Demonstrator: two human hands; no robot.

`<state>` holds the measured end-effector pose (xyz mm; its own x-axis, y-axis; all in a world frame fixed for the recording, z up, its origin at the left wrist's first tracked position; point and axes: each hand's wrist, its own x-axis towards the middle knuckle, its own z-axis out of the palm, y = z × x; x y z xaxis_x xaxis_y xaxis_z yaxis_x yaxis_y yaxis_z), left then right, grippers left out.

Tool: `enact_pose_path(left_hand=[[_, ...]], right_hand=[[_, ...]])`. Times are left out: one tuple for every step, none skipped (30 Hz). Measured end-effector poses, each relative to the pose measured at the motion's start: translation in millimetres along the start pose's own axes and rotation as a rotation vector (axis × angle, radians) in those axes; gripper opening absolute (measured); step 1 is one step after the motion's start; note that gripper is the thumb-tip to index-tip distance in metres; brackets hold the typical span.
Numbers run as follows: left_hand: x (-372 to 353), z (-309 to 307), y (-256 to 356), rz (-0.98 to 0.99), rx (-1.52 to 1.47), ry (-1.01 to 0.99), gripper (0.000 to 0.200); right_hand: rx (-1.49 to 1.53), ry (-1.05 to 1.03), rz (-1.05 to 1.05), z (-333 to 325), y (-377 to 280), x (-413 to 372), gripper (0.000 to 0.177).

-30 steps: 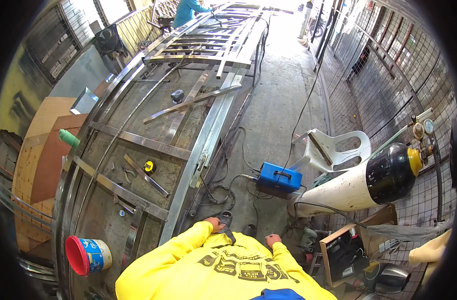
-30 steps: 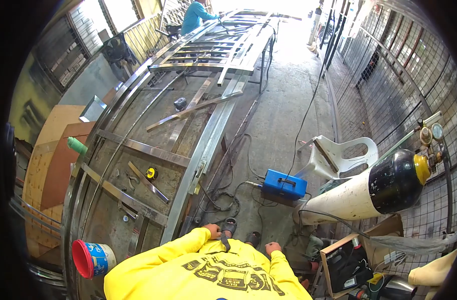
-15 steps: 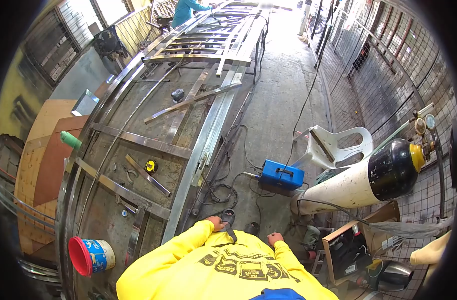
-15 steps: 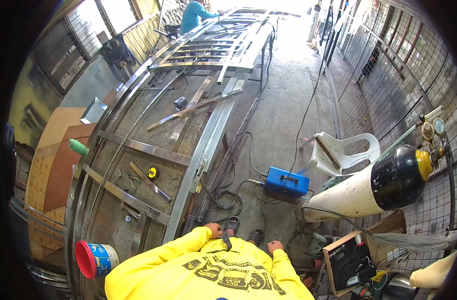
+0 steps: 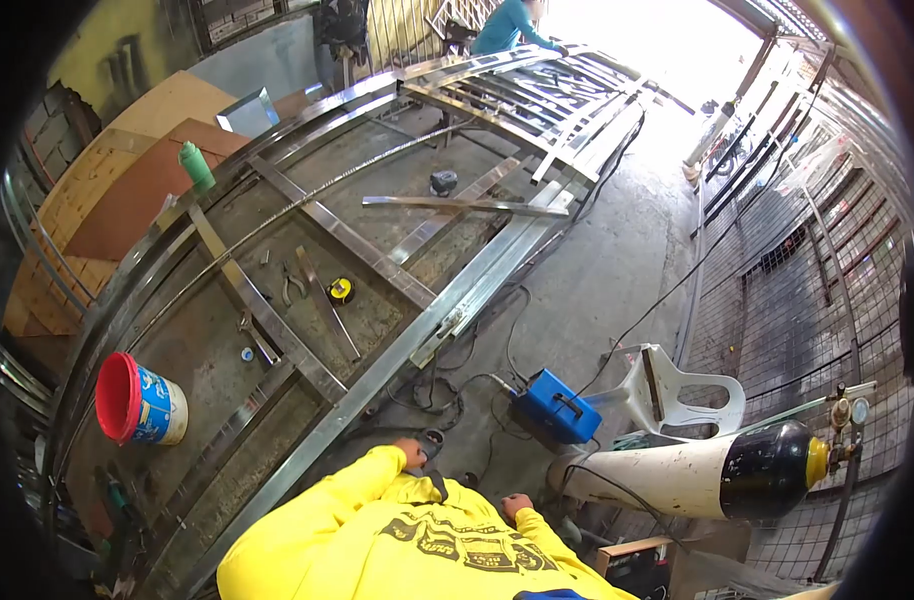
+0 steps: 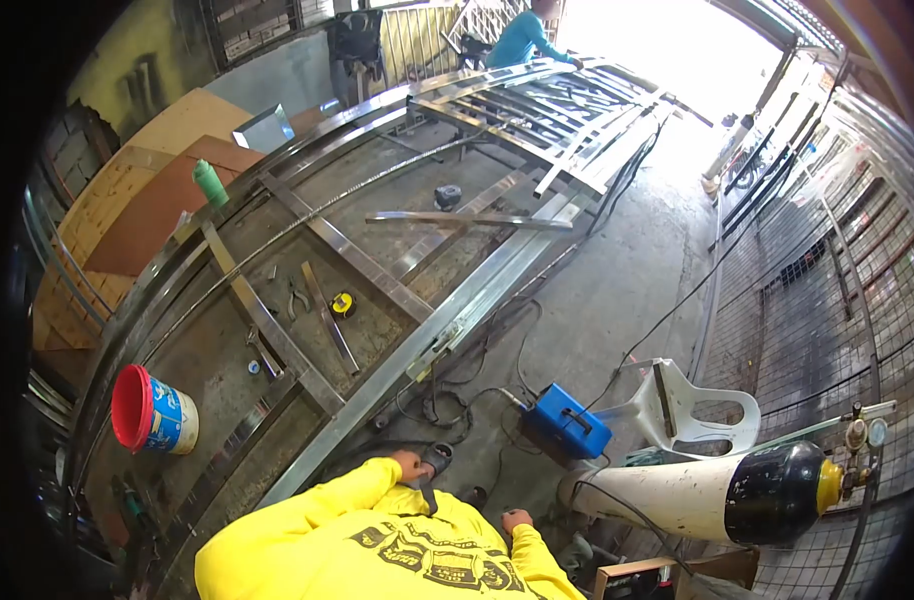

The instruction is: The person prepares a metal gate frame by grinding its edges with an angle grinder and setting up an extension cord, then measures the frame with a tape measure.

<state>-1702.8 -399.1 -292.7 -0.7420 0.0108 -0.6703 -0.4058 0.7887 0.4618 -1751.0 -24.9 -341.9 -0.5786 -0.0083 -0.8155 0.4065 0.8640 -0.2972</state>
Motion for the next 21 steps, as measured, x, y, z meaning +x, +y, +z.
enact_pose_path(left_hand=[[-5.8, 12.1, -8.3, -0.005, -0.022, 0.054, 0.050], [-3.2, 29.9, -25.9, -0.031, 0.059, 0.033, 0.046], [-15.2, 30.2, -30.9, -0.052, 0.043, 0.039, 0.045], [-26.7, 35.0, -32.1, -0.072, 0.021, 0.044, 0.044], [-34.0, 42.0, -35.8, -0.120, -0.004, 0.037, 0.044], [-43.8, 49.4, -41.5, -0.170, -0.027, 0.027, 0.044], [-52.3, 51.6, -48.4, -0.220, -0.045, 0.022, 0.044], [-65.8, 55.5, -47.0, -0.239, -0.058, 0.104, 0.041], [-77.3, 60.3, -42.3, -0.304, -0.180, 0.131, 0.040], [-91.5, 64.2, -39.4, -0.367, -0.297, 0.154, 0.039], [-100.5, 75.5, -38.3, -0.372, -0.323, 0.199, 0.039], [-110.0, 89.9, -35.5, -0.377, -0.354, 0.241, 0.039], [-120.2, 100.8, -32.1, -0.389, -0.362, 0.240, 0.039], [-128.8, 112.5, -29.9, -0.427, -0.375, 0.327, 0.038], [-137.6, 119.8, -31.9, -0.476, -0.427, 0.361, 0.038], [-147.2, 124.8, -32.1, -0.522, -0.482, 0.395, 0.038], [-152.8, 128.3, -37.8, -0.544, -0.480, 0.371, 0.038], [-158.2, 133.7, -42.3, -0.555, -0.491, 0.382, 0.039], [-163.8, 140.7, -48.0, -0.567, -0.501, 0.390, 0.039], [-169.0, 148.3, -52.9, -0.578, -0.506, 0.396, 0.039], [-172.3, 155.3, -57.3, -0.606, -0.499, 0.385, 0.039]], right_hand=[[-0.028, 0.041, -0.058, -23.3, -32.6, -27.6, 0.032], [-0.016, 0.029, -0.036, -22.1, -28.6, -2.7, 0.032], [-0.040, 0.067, -0.113, -17.1, -27.2, 27.2, 0.033], [-0.070, 0.106, -0.189, -15.1, -19.1, 51.4, 0.034], [-0.108, 0.131, -0.246, -25.4, -31.8, 45.7, 0.034], [-0.144, 0.153, -0.301, -37.6, -59.3, 23.6, 0.034], [-0.160, 0.098, -0.302, -39.4, -70.1, 13.9, 0.034], [-0.173, 0.049, -0.310, -42.7, -82.4, 9.7, 0.035], [-0.187, 0.001, -0.323, -46.1, -94.3, 9.6, 0.035], [-0.251, -0.025, -0.323, -44.8, -102.4, 10.2, 0.037], [-0.318, -0.053, -0.317, -42.6, -104.2, 8.9, 0.038], [-0.389, -0.082, -0.306, -42.3, -103.9, 6.1, 0.039], [-0.415, -0.140, -0.250, -45.2, -109.1, 0.9, 0.041], [-0.411, -0.115, -0.259, -39.5, -104.7, 3.0, 0.040], [-0.408, -0.086, -0.271, -32.4, -100.2, 10.9, 0.039], [-0.407, -0.054, -0.284, -27.4, -98.3, 14.8, 0.038], [-0.403, -0.036, -0.304, -21.6, -96.9, 11.8, 0.039], [-0.448, -0.098, -0.295, -18.4, -97.7, 11.7, 0.040], [-0.490, -0.162, -0.284, -20.4, -106.7, -1.6, 0.040], [-0.529, -0.227, -0.271, -19.3, -110.2, -10.9, 0.040], [-0.591, -0.244, -0.320, -10.4, -103.5, -1.8, 0.042]])
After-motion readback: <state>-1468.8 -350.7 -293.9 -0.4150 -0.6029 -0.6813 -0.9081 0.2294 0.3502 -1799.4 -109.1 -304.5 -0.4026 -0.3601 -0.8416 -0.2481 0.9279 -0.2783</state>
